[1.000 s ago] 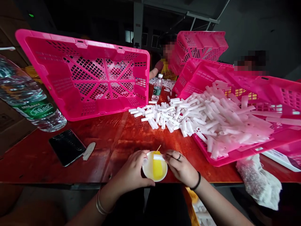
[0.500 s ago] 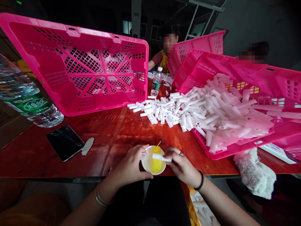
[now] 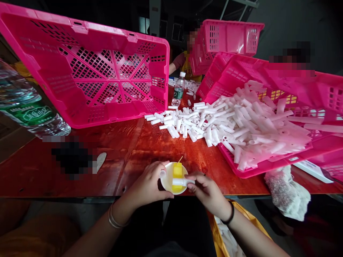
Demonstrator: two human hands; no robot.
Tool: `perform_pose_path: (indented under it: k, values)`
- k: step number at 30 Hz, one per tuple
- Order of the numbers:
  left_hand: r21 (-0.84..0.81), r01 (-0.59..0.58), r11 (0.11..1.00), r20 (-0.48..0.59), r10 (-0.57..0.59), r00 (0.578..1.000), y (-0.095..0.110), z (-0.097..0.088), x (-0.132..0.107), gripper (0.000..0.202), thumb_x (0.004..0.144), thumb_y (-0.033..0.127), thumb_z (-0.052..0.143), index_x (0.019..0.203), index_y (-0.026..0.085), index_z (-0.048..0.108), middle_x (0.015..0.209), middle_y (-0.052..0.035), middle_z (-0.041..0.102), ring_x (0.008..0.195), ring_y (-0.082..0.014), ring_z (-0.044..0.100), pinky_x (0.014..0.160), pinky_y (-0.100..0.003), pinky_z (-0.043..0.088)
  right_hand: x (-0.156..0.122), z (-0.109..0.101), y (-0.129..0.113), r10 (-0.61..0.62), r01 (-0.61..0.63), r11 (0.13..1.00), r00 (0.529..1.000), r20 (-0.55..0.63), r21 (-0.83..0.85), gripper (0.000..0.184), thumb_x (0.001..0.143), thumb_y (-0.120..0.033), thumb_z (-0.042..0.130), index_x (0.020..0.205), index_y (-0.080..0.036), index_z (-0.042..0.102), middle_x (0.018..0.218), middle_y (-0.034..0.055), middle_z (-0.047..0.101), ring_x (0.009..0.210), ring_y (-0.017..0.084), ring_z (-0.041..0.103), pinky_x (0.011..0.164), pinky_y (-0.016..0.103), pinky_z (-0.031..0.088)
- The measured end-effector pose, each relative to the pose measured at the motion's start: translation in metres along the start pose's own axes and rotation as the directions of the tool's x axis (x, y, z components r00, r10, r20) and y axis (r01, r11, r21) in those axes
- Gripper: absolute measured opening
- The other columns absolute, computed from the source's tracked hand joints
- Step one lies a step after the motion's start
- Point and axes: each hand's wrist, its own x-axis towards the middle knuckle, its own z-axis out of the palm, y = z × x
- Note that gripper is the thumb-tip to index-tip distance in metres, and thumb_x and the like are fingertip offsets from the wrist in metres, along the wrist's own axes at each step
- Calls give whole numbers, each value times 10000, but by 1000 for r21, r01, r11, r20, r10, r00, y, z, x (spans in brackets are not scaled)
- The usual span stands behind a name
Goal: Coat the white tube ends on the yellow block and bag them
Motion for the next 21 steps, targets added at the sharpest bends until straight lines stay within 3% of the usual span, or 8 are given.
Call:
perform_pose_path:
  k: [2, 4, 7, 9, 12, 14, 19, 21]
  values:
    - [0, -12, 1000, -8, 12, 1000, 1, 0, 0, 661, 526, 419, 844, 1034, 222, 470, 1336, -120, 499, 1241, -320, 433, 1022, -472, 374, -1, 0, -1, -151, 149, 981, 989, -3, -124, 186, 928, -224, 488, 1038, -197, 635, 992, 107, 592, 942, 208, 603, 796, 352, 536]
    - [-4, -17, 1000, -11, 17, 1000, 1, 0, 0, 651, 535, 432, 838, 1028, 224, 468, 1332, -121, 501, 1234, -320, 443, 1019, -470, 377, -2, 0, -2, -201, 201, 970, 979, 12, -138, 194, 918, -225, 504, 1062, -207, 632, 1037, 114, 578, 1004, 218, 582, 840, 364, 523]
    - [-5, -15, 1000, -8, 15, 1000, 1, 0, 0, 658, 539, 431, 837, 1038, 227, 461, 1331, -123, 499, 1227, -319, 452, 1016, -473, 380, -2, 2, -3, -41, 40, 999, 998, -44, -25, 215, 917, -286, 527, 1106, -206, 591, 938, 76, 619, 850, 185, 633, 746, 322, 556]
    - [0, -23, 1000, -8, 23, 1000, 1, 1, 1, 648, 545, 435, 835, 1029, 226, 457, 1333, -123, 498, 1229, -316, 450, 1014, -472, 381, -2, 4, -2, -21, 18, 999, 996, -84, -32, 177, 914, -267, 533, 1062, -202, 604, 898, 66, 631, 818, 181, 638, 728, 313, 557]
    - [0, -31, 1000, -21, 31, 999, 0, 1, 1, 634, 544, 432, 834, 1012, 222, 463, 1324, -121, 508, 1224, -311, 455, 1009, -465, 385, -2, 4, -1, -223, 208, 960, 972, -66, -185, 158, 893, -155, 525, 992, -202, 640, 975, 97, 601, 946, 203, 603, 800, 334, 535]
    - [-12, -24, 1000, -24, 24, 999, 0, 1, 1, 638, 533, 431, 837, 1013, 219, 473, 1317, -121, 515, 1216, -314, 463, 1004, -465, 390, -1, 4, -1, -279, 264, 940, 959, -42, -215, 196, 888, -126, 511, 1015, -211, 634, 1002, 101, 584, 991, 209, 584, 822, 347, 529]
    - [-39, 5, 999, -19, -5, 1000, 1, 0, 1, 678, 503, 424, 848, 1048, 219, 500, 1310, -123, 524, 1221, -328, 458, 1008, -475, 386, -2, 4, -3, -60, 57, 997, 995, -81, -42, 221, 913, -216, 528, 1131, -211, 563, 948, 71, 637, 861, 181, 642, 761, 326, 562]
    - [-46, 7, 999, -19, -8, 1000, 2, -1, 2, 686, 504, 416, 847, 1066, 220, 507, 1302, -121, 527, 1220, -329, 457, 1013, -473, 381, -3, 2, -1, -135, 124, 983, 988, -74, -134, 182, 918, -191, 509, 1069, -203, 610, 958, 79, 637, 890, 188, 638, 770, 321, 559]
